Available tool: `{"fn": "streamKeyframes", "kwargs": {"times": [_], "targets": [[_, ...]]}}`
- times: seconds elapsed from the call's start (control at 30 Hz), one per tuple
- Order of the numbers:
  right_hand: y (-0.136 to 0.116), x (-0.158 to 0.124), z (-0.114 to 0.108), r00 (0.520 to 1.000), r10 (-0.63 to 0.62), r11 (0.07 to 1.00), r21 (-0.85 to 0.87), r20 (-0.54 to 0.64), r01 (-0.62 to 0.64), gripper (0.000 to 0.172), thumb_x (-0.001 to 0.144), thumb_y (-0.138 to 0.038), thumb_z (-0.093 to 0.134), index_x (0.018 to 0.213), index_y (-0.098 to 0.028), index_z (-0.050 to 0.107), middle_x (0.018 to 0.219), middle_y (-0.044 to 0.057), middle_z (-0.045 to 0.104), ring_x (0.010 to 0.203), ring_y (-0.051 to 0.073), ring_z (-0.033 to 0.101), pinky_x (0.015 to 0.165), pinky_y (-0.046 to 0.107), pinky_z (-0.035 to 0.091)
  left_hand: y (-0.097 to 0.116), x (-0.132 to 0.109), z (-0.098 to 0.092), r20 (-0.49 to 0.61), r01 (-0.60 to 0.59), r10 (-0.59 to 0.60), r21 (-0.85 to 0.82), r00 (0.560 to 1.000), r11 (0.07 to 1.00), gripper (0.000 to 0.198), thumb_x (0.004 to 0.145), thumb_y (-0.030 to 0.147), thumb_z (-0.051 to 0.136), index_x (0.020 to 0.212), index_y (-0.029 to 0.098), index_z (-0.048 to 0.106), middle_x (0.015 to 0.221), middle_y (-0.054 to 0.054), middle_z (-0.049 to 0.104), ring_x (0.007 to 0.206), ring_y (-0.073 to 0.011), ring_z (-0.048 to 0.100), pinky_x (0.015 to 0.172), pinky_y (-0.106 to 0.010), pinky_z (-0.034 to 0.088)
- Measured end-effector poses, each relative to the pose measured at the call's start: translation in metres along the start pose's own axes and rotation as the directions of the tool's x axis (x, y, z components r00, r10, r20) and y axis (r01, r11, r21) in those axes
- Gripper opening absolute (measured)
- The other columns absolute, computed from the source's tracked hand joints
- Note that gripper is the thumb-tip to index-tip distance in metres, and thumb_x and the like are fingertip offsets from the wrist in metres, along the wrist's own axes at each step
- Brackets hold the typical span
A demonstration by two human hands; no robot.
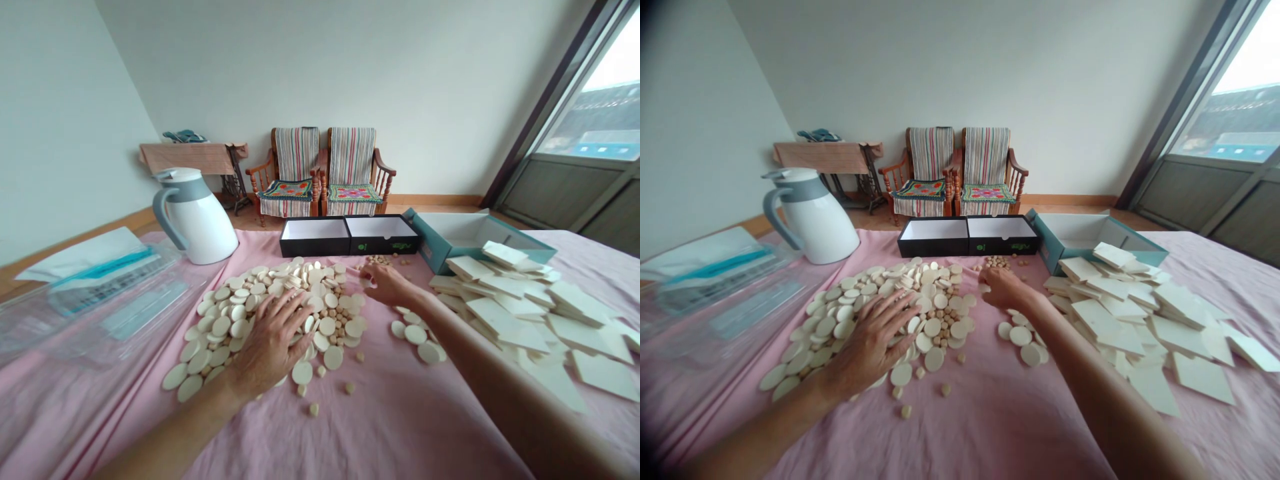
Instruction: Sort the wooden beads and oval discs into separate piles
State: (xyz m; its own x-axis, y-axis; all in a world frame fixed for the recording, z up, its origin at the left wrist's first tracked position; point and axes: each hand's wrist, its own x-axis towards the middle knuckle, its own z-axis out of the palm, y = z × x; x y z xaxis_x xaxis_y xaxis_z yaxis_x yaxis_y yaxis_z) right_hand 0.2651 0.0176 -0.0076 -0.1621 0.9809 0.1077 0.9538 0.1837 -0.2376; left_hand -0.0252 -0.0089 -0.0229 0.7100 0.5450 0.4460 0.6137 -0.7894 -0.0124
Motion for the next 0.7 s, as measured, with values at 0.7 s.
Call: {"fn": "streamKeyframes", "kwargs": {"times": [0.7], "targets": [[-0.018,-0.013,0.015,0.975,-0.216,0.976,0.027,0.052,0.215,0.032,0.067,-0.010,0.056,0.098,-0.013,0.064,0.103,0.014,0.062,0.098,0.022,0.056,0.085,0.030,0.042,0.001,0.000,0.000,-0.016,0.001,-0.001,0.012,1.000,1.000,0.038,0.090,0.034,0.047,0.126,0.026,0.053,0.136,-0.005,0.050,0.130,-0.0262,0.038,0.107,-0.048,0.027]]}}
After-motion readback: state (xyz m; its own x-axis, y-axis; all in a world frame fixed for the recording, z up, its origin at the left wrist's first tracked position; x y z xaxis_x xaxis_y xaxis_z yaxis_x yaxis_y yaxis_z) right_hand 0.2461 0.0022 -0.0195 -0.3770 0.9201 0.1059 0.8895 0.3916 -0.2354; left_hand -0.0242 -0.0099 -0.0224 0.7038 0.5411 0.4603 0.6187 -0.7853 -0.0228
